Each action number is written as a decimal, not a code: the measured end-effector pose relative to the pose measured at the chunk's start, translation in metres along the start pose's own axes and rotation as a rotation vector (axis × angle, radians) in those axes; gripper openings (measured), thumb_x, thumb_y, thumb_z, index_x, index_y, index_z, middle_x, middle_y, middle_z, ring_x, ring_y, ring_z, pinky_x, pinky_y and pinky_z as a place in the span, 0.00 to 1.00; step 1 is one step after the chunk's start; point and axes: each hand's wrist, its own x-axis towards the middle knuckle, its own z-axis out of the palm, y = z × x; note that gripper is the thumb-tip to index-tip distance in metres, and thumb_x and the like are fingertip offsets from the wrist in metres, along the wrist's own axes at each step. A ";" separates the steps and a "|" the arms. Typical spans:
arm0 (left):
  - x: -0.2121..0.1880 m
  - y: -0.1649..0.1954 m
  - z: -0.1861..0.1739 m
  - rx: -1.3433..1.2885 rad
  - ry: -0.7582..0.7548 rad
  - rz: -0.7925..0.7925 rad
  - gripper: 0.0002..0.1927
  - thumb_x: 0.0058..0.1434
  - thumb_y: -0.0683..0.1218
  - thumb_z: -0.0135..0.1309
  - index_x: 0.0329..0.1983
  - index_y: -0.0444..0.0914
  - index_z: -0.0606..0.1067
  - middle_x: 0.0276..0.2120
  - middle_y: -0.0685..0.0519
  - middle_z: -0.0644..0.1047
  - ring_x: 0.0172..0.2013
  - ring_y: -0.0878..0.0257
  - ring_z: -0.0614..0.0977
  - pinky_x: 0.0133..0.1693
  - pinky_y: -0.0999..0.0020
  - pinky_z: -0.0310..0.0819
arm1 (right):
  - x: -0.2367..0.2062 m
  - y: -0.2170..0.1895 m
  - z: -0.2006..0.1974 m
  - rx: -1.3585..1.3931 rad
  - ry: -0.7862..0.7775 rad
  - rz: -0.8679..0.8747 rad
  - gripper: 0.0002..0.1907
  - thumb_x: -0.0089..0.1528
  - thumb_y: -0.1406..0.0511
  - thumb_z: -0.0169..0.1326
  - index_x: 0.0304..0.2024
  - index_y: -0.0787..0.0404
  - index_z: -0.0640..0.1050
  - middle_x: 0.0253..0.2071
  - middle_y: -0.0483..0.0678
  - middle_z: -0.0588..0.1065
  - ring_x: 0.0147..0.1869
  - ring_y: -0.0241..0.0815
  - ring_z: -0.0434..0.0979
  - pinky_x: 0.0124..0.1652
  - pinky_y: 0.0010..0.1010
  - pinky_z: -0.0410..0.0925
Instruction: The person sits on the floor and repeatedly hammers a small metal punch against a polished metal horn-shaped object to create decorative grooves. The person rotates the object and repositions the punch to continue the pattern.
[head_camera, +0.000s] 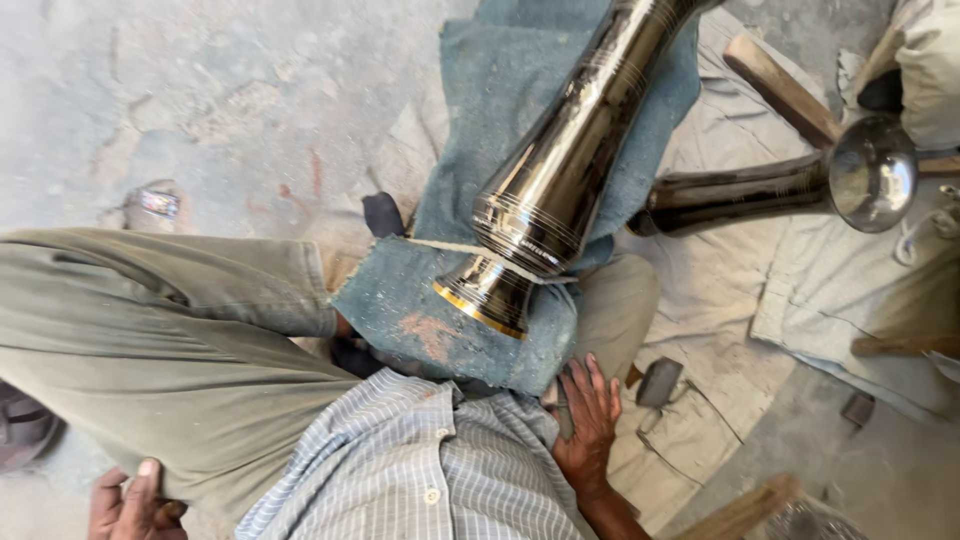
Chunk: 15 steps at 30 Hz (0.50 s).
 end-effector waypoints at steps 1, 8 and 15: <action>0.002 0.007 0.001 0.131 0.005 0.014 0.09 0.72 0.39 0.58 0.50 0.33 0.71 0.37 0.49 0.81 0.28 0.71 0.77 0.25 0.78 0.70 | 0.001 0.000 -0.002 -0.010 -0.006 0.001 0.23 0.62 0.65 0.53 0.60 0.63 0.74 0.68 0.52 0.70 0.78 0.56 0.59 0.73 0.58 0.43; -0.001 0.029 0.011 0.516 -0.001 0.095 0.09 0.65 0.38 0.64 0.39 0.29 0.76 0.25 0.50 0.78 0.26 0.70 0.75 0.28 0.77 0.64 | 0.054 0.032 -0.026 0.522 -0.177 0.100 0.28 0.54 0.77 0.48 0.58 0.65 0.78 0.62 0.60 0.77 0.70 0.53 0.74 0.71 0.45 0.61; 0.015 0.034 -0.017 1.726 -0.202 0.385 0.10 0.63 0.50 0.67 0.42 0.41 0.82 0.27 0.45 0.84 0.27 0.60 0.85 0.36 0.68 0.80 | 0.159 0.023 0.018 0.393 -0.207 0.661 0.27 0.61 0.72 0.53 0.64 0.65 0.73 0.58 0.57 0.77 0.57 0.48 0.80 0.56 0.35 0.71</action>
